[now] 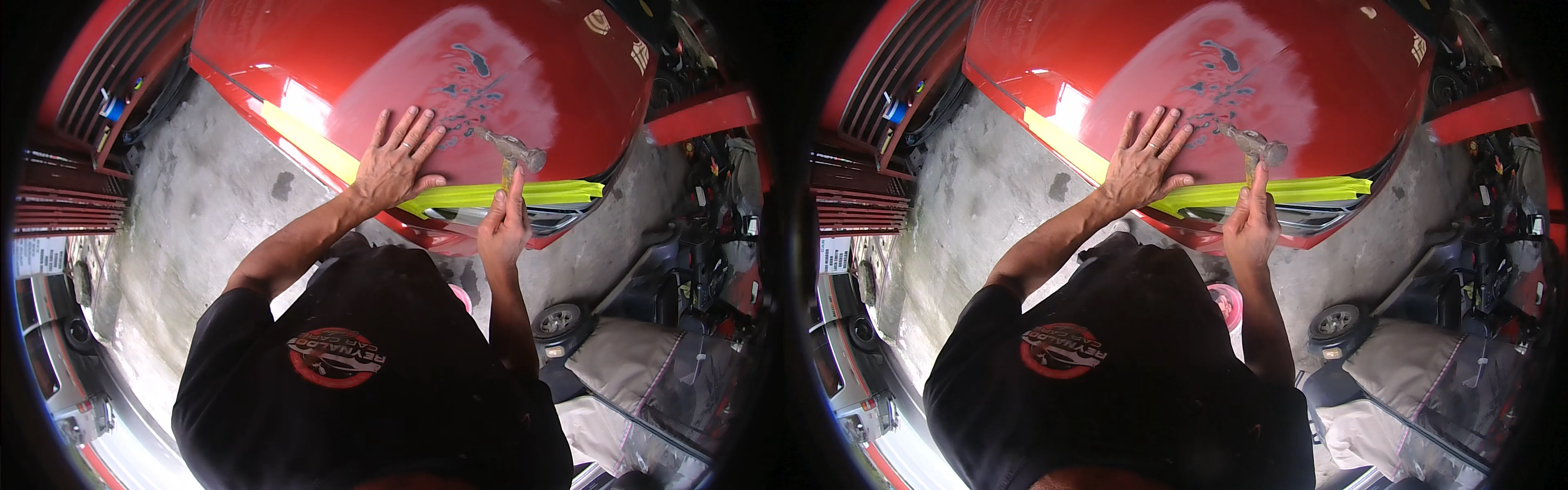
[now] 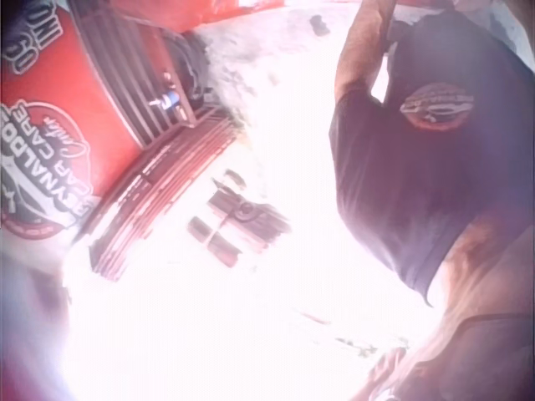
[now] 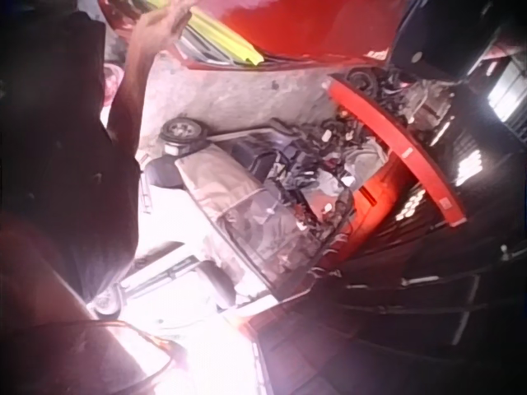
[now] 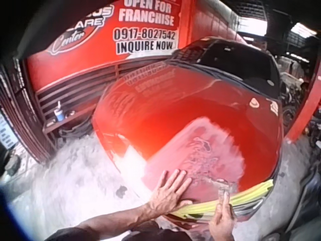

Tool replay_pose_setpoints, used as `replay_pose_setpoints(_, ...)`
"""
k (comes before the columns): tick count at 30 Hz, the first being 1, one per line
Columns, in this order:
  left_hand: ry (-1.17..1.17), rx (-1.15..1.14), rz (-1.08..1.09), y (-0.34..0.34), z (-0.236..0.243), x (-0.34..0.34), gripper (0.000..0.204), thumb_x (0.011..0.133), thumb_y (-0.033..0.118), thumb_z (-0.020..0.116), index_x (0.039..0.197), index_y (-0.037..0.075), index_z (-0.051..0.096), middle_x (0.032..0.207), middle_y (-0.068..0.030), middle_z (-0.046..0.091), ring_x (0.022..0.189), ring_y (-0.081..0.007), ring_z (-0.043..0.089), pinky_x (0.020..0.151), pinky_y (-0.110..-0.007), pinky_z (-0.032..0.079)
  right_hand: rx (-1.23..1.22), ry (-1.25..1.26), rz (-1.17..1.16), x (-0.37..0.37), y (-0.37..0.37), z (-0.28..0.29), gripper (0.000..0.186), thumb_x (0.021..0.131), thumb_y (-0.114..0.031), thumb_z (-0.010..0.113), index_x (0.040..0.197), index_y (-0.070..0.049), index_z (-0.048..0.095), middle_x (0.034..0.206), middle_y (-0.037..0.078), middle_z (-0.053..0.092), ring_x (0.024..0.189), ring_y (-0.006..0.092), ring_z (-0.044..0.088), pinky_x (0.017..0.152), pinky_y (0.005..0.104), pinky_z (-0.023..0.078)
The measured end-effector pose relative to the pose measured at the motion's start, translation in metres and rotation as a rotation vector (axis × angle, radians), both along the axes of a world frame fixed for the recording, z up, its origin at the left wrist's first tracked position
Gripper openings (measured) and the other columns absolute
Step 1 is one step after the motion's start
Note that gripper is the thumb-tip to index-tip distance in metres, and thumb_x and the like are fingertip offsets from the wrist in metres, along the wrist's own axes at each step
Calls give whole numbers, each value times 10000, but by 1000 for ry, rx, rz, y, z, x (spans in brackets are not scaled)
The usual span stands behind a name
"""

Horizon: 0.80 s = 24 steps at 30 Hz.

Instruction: The person applies yellow masking tape to the hood of a red car to mark a damaged area. They then use a hammer to repeatedly tap the marked section, attempting to flatten a dent. The person frequently pauses to feel the surface with their hand to check the progress of the repair.

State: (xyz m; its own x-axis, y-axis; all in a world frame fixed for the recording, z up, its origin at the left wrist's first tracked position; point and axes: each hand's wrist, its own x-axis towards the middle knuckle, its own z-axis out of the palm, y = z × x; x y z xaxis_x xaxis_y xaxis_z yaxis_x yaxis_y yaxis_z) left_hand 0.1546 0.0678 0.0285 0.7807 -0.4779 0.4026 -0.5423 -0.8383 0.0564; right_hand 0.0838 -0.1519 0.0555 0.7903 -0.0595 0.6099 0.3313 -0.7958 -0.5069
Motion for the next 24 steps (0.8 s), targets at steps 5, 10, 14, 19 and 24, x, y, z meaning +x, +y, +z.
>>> replay_pose_setpoints(5, -69, 24, -13, -24, 14, 34, 844, 930, 746, 443, 1574, 200, 420, 1657, -171, 300, 1550, -378, 219, 1228, -652, 121, 7, -57, -26, -9, -6, -4, 495, 1002, -20, 561, 1491, -3, 486, 1028, 209, 704, 874, 355, 716, 738, 423, 577)
replay_pose_setpoints(10, -7, 74, 4, 6, 4, 11, 826, 916, 750, 461, 1595, 288, 377, 1665, -198, 263, 1555, -392, 204, 1219, -665, 117, 36, -30, -39, -16, -8, -4, 485, 1004, -23, 553, 1484, 9, 490, 1114, 242, 707, 947, 372, 726, 783, 419, 585)
replay_pose_setpoints(14, 63, 79, 40, 26, -8, -14, 845, 895, 733, 526, 1600, 293, 370, 1668, -241, 221, 1553, -439, 175, 1221, -668, 96, 38, -46, -25, -14, -8, -8, 486, 1004, -24, 556, 1486, -4, 497, 1068, 225, 708, 901, 355, 725, 748, 415, 582)
replay_pose_setpoints(19, 103, 87, 75, 37, -16, -39, 839, 895, 720, 536, 1607, 319, 349, 1674, -244, 195, 1556, -438, 163, 1227, -660, 99, -17, 12, 13, -10, -6, -13, 520, 979, -12, 593, 1491, -47, 516, 888, 156, 659, 725, 300, 681, 637, 403, 557)
replay_pose_setpoints(24, 123, 69, 81, 39, -22, -42, 841, 890, 717, 537, 1605, 316, 353, 1674, -244, 196, 1555, -446, 158, 1230, -653, 106, -74, 108, 98, -8, 4, -14, 500, 981, 4, 583, 1477, -32, 525, 962, 189, 686, 808, 348, 708, 680, 421, 569)
